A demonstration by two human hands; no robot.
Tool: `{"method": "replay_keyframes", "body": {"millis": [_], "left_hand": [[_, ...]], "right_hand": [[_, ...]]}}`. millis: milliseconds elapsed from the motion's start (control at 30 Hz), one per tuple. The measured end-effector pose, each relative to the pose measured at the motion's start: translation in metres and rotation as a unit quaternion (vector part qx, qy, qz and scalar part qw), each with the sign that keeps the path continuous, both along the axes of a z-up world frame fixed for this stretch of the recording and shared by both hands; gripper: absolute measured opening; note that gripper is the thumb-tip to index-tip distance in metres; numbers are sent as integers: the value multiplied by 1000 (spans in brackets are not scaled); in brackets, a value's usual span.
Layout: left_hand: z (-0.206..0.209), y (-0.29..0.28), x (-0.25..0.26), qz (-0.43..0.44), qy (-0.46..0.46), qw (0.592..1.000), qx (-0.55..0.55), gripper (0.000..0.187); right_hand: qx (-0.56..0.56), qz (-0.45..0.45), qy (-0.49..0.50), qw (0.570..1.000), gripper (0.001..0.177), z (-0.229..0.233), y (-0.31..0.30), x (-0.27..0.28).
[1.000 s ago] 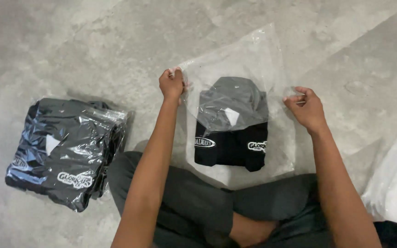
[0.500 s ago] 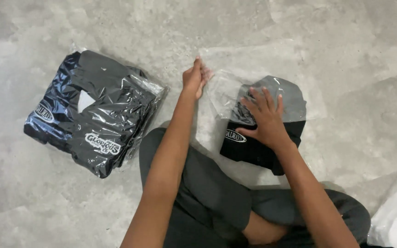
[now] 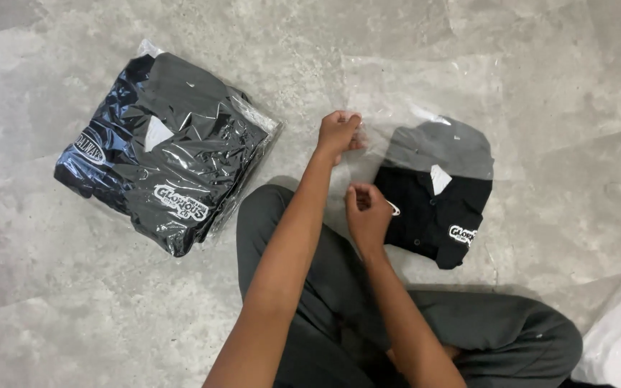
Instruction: The person folds black shirts and places them into clear plastic bags. They smooth the shirts, fold the bags, and stack the packaged items on the floor.
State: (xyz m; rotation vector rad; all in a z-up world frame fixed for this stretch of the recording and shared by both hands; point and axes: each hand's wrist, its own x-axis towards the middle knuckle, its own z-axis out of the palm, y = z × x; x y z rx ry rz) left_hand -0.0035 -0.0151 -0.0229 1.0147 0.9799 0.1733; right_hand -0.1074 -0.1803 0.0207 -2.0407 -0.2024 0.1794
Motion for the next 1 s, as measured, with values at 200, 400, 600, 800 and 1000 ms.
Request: {"method": "replay_keyframes", "body": {"millis": [200,400,600,800,1000], "left_hand": [[8,-4,-4,-37,15,999,24,30],[-1,0,-3,-42,30,998,29,31],[-46,9,7,-14,56,992,108,26],[7,6,-12,-87,74,969,217,28],[-19,7,-8,-82,67,955,276,15]], "right_hand": [[389,-156,444,792,39,3,37,23],[450,-150,514,715,16,-58,28,26],[385,-124,567,718,19,-80,16,11],[372,-102,527,757,48,-50,21,8],[232,-165,426,859,29,-52,50,12]]}}
